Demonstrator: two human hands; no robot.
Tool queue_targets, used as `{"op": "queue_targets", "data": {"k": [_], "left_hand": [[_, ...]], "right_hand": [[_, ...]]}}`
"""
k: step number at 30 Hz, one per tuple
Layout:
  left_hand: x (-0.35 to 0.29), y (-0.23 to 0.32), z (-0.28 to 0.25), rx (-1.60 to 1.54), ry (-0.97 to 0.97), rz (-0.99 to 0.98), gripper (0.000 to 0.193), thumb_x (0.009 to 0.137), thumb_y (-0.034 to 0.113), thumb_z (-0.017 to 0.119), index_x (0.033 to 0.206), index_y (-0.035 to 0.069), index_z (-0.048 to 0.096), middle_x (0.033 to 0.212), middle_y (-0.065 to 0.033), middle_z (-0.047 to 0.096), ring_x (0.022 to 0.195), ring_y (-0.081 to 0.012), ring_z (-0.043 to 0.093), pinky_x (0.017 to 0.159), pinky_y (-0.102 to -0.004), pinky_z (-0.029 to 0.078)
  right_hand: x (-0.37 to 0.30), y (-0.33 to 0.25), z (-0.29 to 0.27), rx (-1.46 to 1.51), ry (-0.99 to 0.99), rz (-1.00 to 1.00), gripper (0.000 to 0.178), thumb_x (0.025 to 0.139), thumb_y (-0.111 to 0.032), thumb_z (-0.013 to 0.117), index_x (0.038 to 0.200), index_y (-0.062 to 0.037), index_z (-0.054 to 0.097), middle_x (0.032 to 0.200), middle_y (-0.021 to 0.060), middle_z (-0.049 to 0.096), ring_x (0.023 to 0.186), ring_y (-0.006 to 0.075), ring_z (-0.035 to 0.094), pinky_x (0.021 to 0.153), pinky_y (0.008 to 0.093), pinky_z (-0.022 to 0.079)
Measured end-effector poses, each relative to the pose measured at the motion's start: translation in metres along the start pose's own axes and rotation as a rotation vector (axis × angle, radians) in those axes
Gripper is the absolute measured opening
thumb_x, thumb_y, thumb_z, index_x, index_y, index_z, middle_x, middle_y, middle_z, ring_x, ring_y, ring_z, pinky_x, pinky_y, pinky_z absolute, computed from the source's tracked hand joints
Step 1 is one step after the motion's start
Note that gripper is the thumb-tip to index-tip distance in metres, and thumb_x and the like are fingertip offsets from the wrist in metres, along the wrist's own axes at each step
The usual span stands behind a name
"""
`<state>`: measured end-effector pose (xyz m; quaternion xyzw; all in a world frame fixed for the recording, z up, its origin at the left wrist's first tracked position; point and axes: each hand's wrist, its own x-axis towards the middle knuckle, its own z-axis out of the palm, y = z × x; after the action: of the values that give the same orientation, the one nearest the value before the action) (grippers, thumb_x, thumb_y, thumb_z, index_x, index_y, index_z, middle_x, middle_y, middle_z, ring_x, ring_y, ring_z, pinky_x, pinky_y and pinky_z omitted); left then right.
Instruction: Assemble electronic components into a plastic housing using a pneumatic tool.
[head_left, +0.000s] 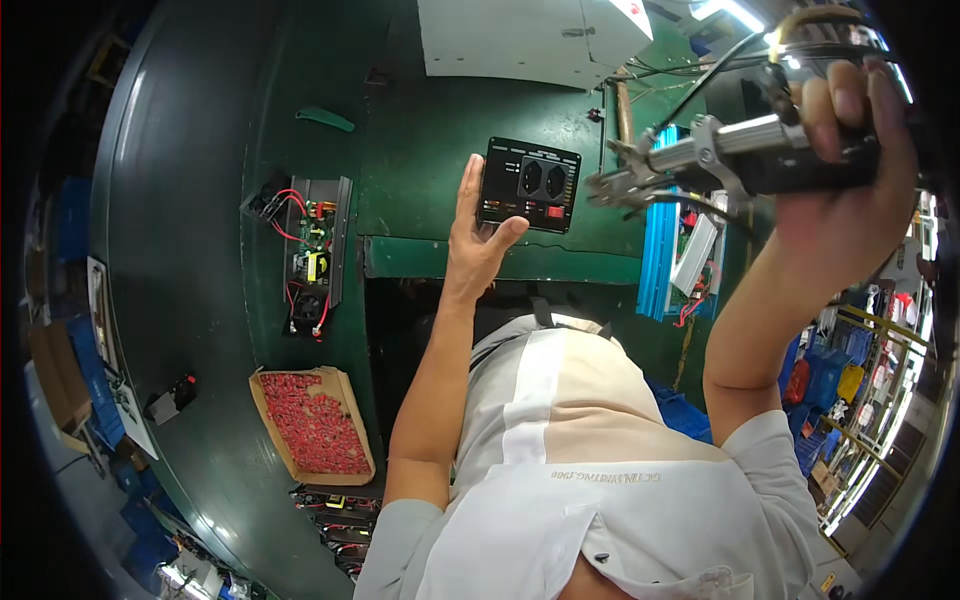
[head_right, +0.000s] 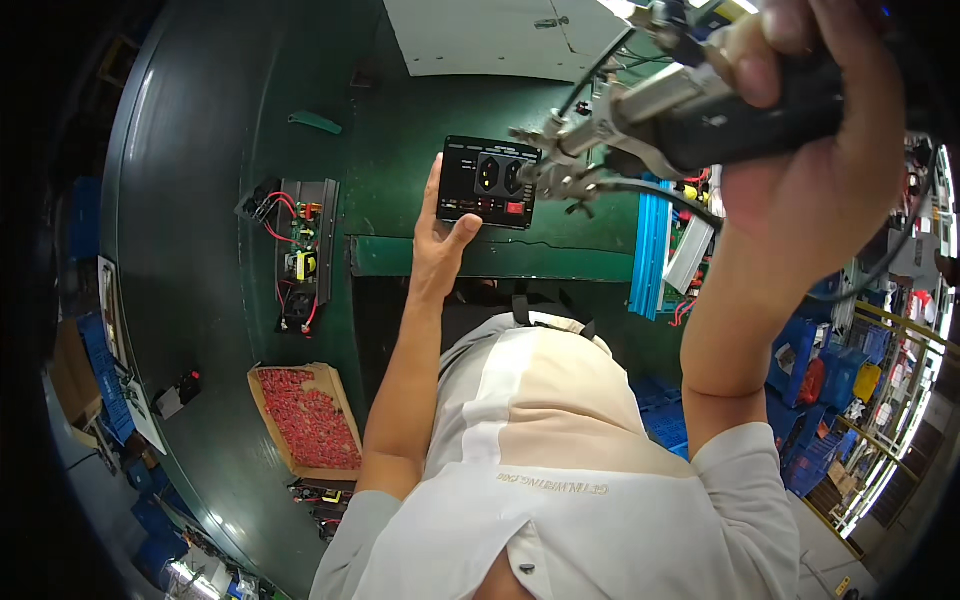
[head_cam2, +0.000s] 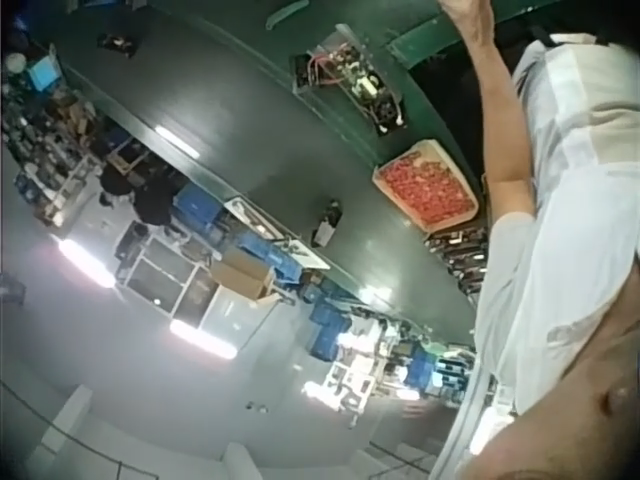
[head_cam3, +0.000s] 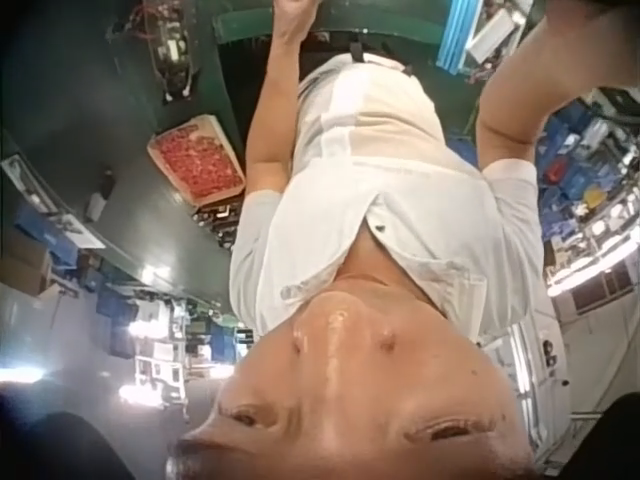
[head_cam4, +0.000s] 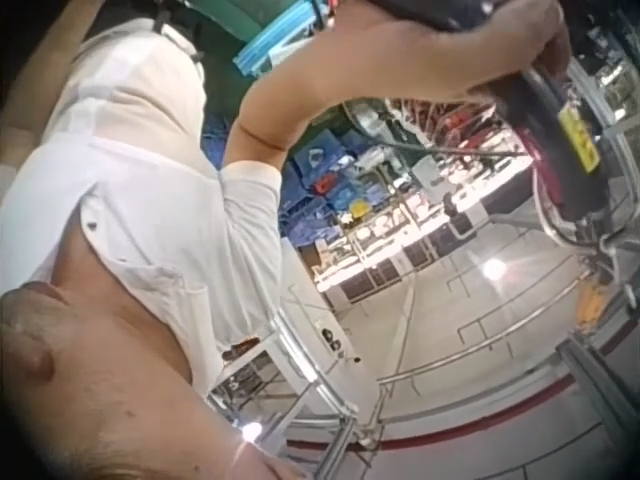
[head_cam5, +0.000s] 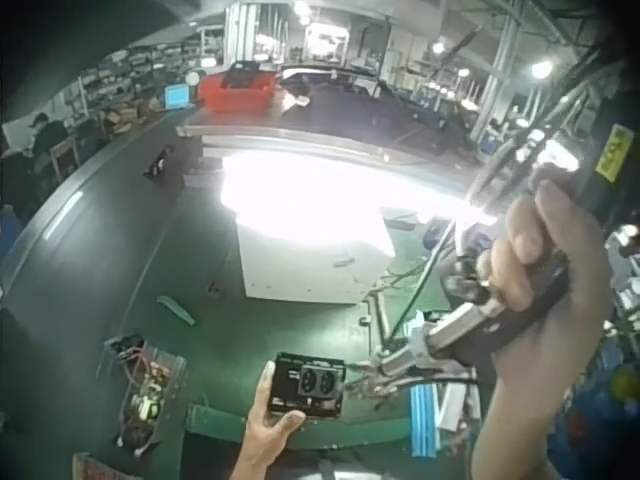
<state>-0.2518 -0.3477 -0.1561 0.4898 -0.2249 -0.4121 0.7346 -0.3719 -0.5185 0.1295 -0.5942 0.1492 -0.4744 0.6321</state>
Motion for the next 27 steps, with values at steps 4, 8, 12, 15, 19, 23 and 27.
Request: {"op": "queue_targets", "data": {"k": [4,8,12,15,19,23,27], "left_hand": [[0.002,-0.006,-0.006,-0.016,0.004,-0.04,0.106,0.08,0.041,0.085,0.159,0.004,0.023,0.164,-0.0149,0.022,0.138,-0.0228,0.044,0.112,-0.0363,0.043],[0.005,-0.003,-0.007,-0.007,0.017,-0.074,0.107,0.08,0.042,0.085,0.158,0.003,0.023,0.162,-0.0161,0.027,0.137,-0.0219,0.045,0.111,-0.0349,0.043],[0.004,-0.003,-0.008,0.04,0.05,-0.065,0.105,0.081,0.044,0.083,0.157,0.0,0.025,0.161,-0.0178,0.027,0.138,-0.0242,0.045,0.112,-0.036,0.042],[0.002,0.007,-0.002,0.141,0.098,-0.038,0.102,0.082,0.046,0.082,0.155,-0.001,0.029,0.159,-0.0194,0.029,0.138,-0.0262,0.045,0.111,-0.0368,0.043],[-0.009,0.005,0.015,0.692,0.419,0.059,0.093,0.085,0.047,0.079,0.15,-0.005,0.038,0.143,-0.0205,0.046,0.124,-0.0234,0.055,0.096,-0.0337,0.05],[-0.022,0.038,0.026,0.387,0.414,-0.159,0.072,0.093,0.041,0.073,0.14,-0.009,0.049,0.083,-0.006,0.064,0.071,-0.0077,0.057,0.063,-0.0243,0.046],[-0.019,0.024,0.031,0.235,0.441,-0.086,0.068,0.097,0.036,0.069,0.142,-0.01,0.047,0.07,-0.0024,0.061,0.062,-0.0069,0.055,0.059,-0.0228,0.045]], "right_hand": [[0.005,0.02,0.008,0.184,-0.155,0.059,0.013,0.099,-0.012,0.053,0.1,0.0009,0.055,0.083,0.0055,0.046,0.072,0.0135,0.04,0.068,0.026,0.033],[0.01,0.03,0.018,0.221,-0.135,0.097,0.007,0.095,-0.007,0.055,0.095,-0.001,0.056,0.08,0.0061,0.045,0.073,0.015,0.041,0.068,0.0261,0.036],[0.014,0.042,0.02,0.233,-0.135,0.063,0.004,0.091,-0.004,0.056,0.093,0.0002,0.054,0.079,0.0069,0.045,0.074,0.0161,0.041,0.068,0.0268,0.037],[0.016,0.047,0.02,0.187,-0.112,0.011,0.005,0.09,-0.002,0.055,0.091,0.0014,0.052,0.079,0.0074,0.045,0.074,0.0163,0.043,0.068,0.0276,0.039],[0.014,0.052,0.028,0.2,-0.124,0.039,0.006,0.089,-0.001,0.054,0.09,0.0018,0.049,0.079,0.0079,0.046,0.074,0.0164,0.043,0.067,0.0287,0.039],[0.013,0.061,0.033,0.182,-0.119,-0.022,0.006,0.09,-0.002,0.055,0.092,0.0026,0.052,0.079,0.0076,0.046,0.075,0.0167,0.044,0.067,0.0287,0.039],[0.007,0.067,0.048,0.171,-0.134,0.055,0.01,0.093,-0.007,0.057,0.096,0.0025,0.055,0.077,0.0062,0.046,0.073,0.0167,0.046,0.065,0.0291,0.04]]}}
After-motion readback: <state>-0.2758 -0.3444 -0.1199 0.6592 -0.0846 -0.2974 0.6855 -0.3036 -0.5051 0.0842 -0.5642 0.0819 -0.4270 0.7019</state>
